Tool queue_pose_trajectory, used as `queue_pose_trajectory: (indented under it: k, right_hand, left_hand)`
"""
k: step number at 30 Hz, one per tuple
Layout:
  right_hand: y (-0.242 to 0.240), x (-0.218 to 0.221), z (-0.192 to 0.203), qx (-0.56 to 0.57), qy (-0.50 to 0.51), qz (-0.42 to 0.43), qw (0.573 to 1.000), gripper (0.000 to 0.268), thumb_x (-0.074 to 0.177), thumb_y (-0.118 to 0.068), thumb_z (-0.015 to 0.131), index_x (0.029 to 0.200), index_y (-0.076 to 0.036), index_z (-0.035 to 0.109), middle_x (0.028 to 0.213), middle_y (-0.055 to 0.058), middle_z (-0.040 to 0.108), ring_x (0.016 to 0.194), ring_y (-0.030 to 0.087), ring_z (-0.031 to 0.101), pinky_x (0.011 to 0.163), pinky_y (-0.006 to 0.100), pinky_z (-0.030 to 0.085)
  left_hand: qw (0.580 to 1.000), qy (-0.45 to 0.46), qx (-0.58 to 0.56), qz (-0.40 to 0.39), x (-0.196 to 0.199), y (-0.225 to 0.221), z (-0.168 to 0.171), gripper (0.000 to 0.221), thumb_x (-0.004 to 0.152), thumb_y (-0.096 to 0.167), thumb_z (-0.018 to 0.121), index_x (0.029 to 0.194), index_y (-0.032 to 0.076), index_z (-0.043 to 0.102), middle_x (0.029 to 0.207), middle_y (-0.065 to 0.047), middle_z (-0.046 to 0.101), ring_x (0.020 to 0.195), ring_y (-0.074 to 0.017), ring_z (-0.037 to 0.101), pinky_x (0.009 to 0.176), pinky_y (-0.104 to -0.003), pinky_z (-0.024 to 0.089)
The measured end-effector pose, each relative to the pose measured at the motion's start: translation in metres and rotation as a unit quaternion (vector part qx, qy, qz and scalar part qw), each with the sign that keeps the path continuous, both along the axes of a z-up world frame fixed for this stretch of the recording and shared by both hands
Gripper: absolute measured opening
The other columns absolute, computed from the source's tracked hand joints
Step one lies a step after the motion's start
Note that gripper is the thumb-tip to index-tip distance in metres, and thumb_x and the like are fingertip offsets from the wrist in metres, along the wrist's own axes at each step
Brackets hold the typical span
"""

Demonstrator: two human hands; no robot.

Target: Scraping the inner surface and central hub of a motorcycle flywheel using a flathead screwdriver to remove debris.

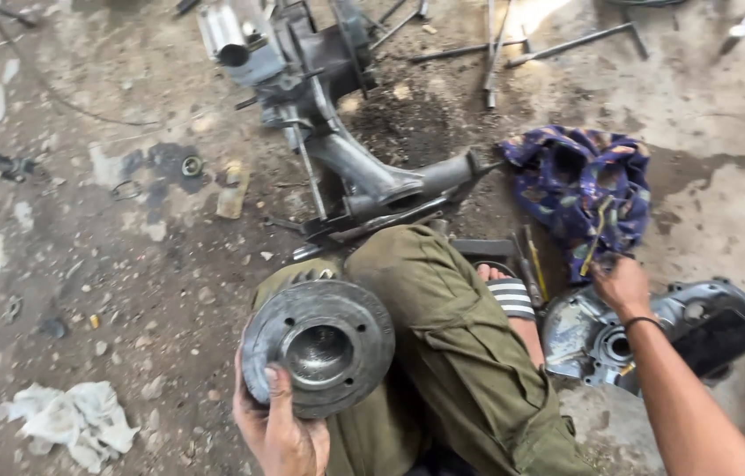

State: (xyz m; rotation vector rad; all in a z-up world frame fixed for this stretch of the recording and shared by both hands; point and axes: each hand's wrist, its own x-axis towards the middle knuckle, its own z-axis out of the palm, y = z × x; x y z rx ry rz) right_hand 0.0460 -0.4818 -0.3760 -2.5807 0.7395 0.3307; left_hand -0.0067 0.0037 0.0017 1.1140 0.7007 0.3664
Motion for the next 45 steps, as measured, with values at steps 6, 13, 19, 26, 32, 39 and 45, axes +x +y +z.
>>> queue_pose_trajectory:
  k: [6, 13, 19, 26, 32, 39, 45]
  right_hand:
    - [0.037, 0.007, 0.049, -0.002, 0.064, -0.048, 0.997, 0.081, 0.097, -0.069, 0.054, 0.128, 0.005, 0.052, 0.101, 0.03, 0.068, 0.091, 0.047, 0.065, 0.073, 0.056, 0.053]
    - [0.057, 0.008, 0.117, 0.09, -0.006, -0.084, 0.992, 0.04, 0.106, -0.032, 0.059, 0.132, -0.002, 0.066, 0.104, 0.022, 0.075, 0.06, 0.026, 0.057, 0.053, 0.037, 0.046]
    - [0.063, 0.009, 0.166, 0.082, -0.215, -0.08, 0.97, 0.025, 0.113, -0.018, 0.052, 0.124, 0.002, 0.064, 0.113, 0.023, 0.072, 0.089, 0.036, 0.071, 0.073, 0.048, 0.058]
    - [0.06, 0.013, 0.195, 0.045, -0.375, 0.018, 0.926, 0.023, 0.116, -0.013, 0.059, 0.102, 0.002, 0.068, 0.084, 0.012, 0.066, 0.074, 0.023, 0.06, 0.065, 0.041, 0.044]
    - [0.09, 0.009, 0.283, 0.1, -0.345, 0.067, 0.931, 0.033, 0.115, -0.02, 0.061, 0.125, 0.01, 0.068, 0.096, 0.024, 0.073, 0.071, 0.028, 0.073, 0.055, 0.033, 0.06]
    - [0.14, 0.0, 0.326, 0.123, -0.527, 0.172, 0.823, 0.023, 0.119, -0.01, 0.053, 0.108, 0.01, 0.055, 0.144, 0.04, 0.049, 0.138, 0.047, 0.053, 0.13, 0.06, 0.044]
    - [0.222, -0.038, 0.367, 0.257, -0.519, 0.247, 0.777, 0.021, 0.107, -0.005, 0.038, 0.096, 0.01, 0.046, 0.103, 0.033, 0.063, 0.107, 0.047, 0.072, 0.124, 0.063, 0.051]
  left_hand:
    - [0.997, 0.005, 0.01, 0.075, -0.006, 0.001, -0.033, 0.085, 0.066, 0.029, 0.071, 0.145, 0.009, 0.048, 0.148, -0.026, 0.056, 0.128, -0.0459, 0.061, 0.098, -0.064, 0.057]
    - [0.997, -0.005, 0.043, 0.068, -0.007, 0.01, -0.05, 0.084, 0.07, 0.031, 0.071, 0.148, 0.01, 0.047, 0.147, -0.024, 0.056, 0.13, -0.0447, 0.061, 0.099, -0.064, 0.056]
    - [0.998, -0.027, 0.059, 0.021, 0.001, -0.002, -0.028, 0.082, 0.07, 0.036, 0.071, 0.143, 0.005, 0.051, 0.142, -0.022, 0.061, 0.124, -0.0425, 0.065, 0.096, -0.059, 0.06]
    - [0.995, -0.055, 0.082, -0.019, 0.002, -0.005, -0.022, 0.077, 0.076, 0.031, 0.069, 0.144, 0.001, 0.051, 0.14, -0.025, 0.061, 0.124, -0.0391, 0.064, 0.101, -0.051, 0.058]
    - [0.996, -0.032, 0.076, -0.02, -0.001, -0.01, -0.019, 0.078, 0.072, 0.029, 0.071, 0.144, 0.004, 0.051, 0.142, -0.026, 0.06, 0.126, -0.0418, 0.064, 0.098, -0.054, 0.06]
    - [0.984, -0.07, 0.161, -0.024, 0.0, -0.009, -0.02, 0.06, 0.083, 0.014, 0.068, 0.14, 0.001, 0.055, 0.142, -0.02, 0.062, 0.132, -0.032, 0.061, 0.113, -0.04, 0.051]
    - [0.956, -0.013, 0.267, -0.125, -0.008, -0.003, -0.013, 0.063, 0.09, 0.031, 0.065, 0.146, 0.005, 0.049, 0.149, -0.015, 0.057, 0.139, -0.0286, 0.055, 0.113, -0.039, 0.048]
